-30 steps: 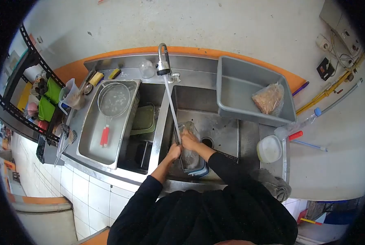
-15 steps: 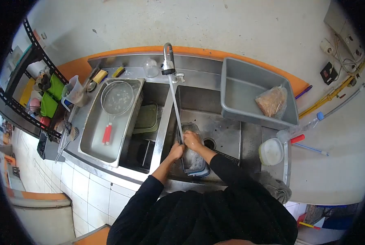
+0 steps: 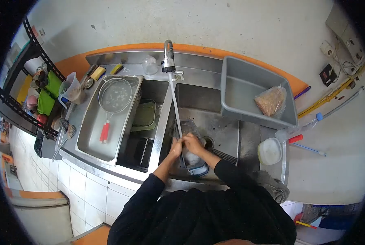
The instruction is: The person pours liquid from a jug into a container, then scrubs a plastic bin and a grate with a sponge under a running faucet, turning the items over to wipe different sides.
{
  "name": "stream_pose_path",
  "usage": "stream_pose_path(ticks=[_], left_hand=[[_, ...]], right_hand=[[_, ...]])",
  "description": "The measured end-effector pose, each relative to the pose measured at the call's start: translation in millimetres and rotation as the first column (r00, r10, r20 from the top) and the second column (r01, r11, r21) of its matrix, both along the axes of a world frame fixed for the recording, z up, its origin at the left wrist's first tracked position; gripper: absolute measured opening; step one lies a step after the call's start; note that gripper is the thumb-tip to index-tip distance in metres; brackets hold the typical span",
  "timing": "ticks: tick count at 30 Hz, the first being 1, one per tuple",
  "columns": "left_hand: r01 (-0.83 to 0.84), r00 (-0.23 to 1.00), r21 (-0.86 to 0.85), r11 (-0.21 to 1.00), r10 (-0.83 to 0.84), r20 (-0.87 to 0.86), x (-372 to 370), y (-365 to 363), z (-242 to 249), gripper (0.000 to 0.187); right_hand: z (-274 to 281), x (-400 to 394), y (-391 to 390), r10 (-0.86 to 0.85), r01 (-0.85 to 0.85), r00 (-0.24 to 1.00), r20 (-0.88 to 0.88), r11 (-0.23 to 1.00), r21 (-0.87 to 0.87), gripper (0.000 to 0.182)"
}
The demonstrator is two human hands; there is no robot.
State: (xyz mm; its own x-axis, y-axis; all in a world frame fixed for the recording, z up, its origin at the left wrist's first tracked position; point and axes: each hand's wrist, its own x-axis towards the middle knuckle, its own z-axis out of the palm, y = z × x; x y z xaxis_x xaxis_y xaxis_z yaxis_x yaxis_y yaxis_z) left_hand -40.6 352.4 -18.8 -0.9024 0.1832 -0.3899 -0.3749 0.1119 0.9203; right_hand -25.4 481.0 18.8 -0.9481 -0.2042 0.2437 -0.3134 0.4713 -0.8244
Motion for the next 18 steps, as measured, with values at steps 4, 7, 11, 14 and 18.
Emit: stream_pose_path(ticks=[4,7,11,14,18], left_hand=[[-0.122,0.992,-0.225,0.967,0.113,-0.053,-5,1,33,0.063],[-0.067,0.998,-0.333,0.94,0.065,-0.017,-14,1,35,0.065],[-0.03,1.0,-0.477,0.878,0.031,-0.005,-23,2,40,0.067],[-0.048,0.998,-0.527,0.848,0.022,-0.057,-27,8,57,0.062],[-0.035,0.999,-0.559,0.828,0.017,-0.038,-29,12,67,0.054]], right_hand=[[-21,22,-6,0.113,-0.11,0.991,0.078,0.993,-0.041,0.011],[-14,25,-6,0.078,-0.086,0.981,0.178,0.996,0.038,0.008],[1,34,0,0.042,-0.048,0.999,0.025,0.944,0.326,0.008],[1,37,1,0.157,-0.165,0.985,0.072,0.977,0.136,0.009],[3,36,14,0.322,-0.347,0.936,0.142,0.909,0.229,0.018]])
